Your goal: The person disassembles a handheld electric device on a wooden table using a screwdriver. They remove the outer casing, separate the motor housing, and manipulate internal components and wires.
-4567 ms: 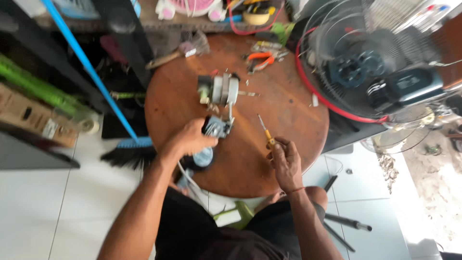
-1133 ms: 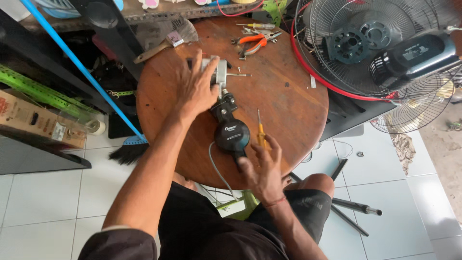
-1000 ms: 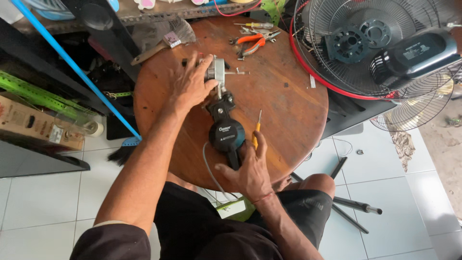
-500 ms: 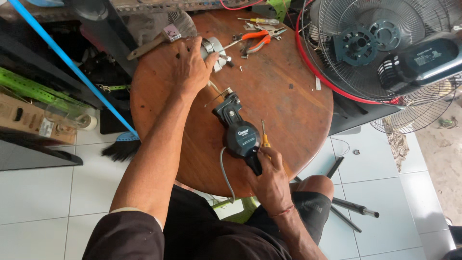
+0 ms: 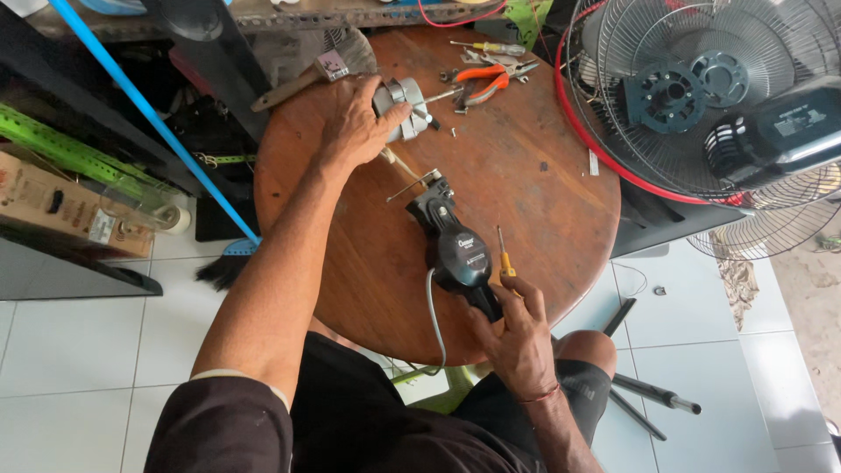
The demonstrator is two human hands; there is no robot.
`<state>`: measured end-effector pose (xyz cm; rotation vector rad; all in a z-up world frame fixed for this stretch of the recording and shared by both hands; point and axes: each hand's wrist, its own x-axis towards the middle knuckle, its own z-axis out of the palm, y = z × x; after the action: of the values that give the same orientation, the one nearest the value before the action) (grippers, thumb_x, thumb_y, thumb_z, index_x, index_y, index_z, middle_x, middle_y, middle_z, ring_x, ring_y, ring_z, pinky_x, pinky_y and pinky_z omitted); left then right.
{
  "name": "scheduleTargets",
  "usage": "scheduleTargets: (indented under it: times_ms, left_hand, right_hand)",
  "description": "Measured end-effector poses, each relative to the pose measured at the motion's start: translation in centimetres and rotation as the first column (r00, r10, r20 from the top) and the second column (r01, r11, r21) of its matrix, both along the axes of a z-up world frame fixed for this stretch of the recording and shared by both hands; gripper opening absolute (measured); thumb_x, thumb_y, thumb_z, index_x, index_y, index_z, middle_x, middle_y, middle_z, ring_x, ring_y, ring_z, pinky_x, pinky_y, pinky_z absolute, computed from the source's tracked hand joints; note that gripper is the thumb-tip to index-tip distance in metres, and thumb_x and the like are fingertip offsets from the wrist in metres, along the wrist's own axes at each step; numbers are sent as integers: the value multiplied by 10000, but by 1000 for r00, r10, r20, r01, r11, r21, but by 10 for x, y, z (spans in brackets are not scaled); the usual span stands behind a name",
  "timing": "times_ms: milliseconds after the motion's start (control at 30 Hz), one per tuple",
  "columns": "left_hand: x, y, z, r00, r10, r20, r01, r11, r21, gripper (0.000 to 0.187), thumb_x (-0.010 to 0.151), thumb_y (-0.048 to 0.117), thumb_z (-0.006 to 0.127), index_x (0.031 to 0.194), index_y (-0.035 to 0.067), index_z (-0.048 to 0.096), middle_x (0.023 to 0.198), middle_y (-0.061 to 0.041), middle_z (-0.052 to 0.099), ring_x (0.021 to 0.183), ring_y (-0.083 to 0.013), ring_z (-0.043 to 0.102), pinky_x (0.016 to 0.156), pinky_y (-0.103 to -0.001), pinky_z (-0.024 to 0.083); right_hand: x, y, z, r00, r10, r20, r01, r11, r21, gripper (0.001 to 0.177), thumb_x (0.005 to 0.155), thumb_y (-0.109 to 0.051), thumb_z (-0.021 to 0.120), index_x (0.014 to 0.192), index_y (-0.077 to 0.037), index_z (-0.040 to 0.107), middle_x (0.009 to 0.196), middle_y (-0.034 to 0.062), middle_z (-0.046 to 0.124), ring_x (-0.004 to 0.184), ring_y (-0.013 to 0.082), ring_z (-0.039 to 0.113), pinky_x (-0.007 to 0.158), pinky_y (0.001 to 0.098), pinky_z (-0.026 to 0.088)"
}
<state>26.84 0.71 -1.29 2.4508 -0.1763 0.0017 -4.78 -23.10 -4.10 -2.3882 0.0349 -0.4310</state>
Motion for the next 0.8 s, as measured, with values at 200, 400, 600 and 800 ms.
scheduleTargets:
  times_ms: [200,400,600,800]
  left_hand:
    - [-16,7,15,988,-77,-137,81,996,21,831,922,716,366,1571,196,345,1435,-133,339,1237,-377,525,862,-600,483]
    - [-26,9,6,998,-48,-36,49,998,26,752,896,638,620,1490,196,491,1337,-195,505,1262,-388,510,1001,-499,441]
    - [-26,5,-12,996,75,-52,-82,983,-162,755,868,780,636,1328,182,597,1272,-190,648,1239,-361,613,1002,-450,503]
    - [-25,6,-7,985,132,-108,-155,959,-238,734,858,756,654,1268,148,606,1209,-183,677,1175,-365,657,963,-460,538]
  right_hand:
    - [1,-4,-17,993,57,100,-54,998,-34,469,830,-224,840,1235,-67,664,1293,128,573,1201,290,640,994,405,583]
    - [0,2,-10,983,132,125,-127,991,-53,402,855,-221,813,1193,-65,661,1291,129,572,1151,301,664,1017,406,566]
    - [15,-27,-18,991,7,134,-14,999,49,450,810,-281,883,1181,-89,715,1241,111,638,904,332,751,635,352,633]
    - [19,-30,-17,994,58,92,-58,998,-2,468,813,-316,866,1189,-98,694,1234,119,624,934,383,743,696,439,648]
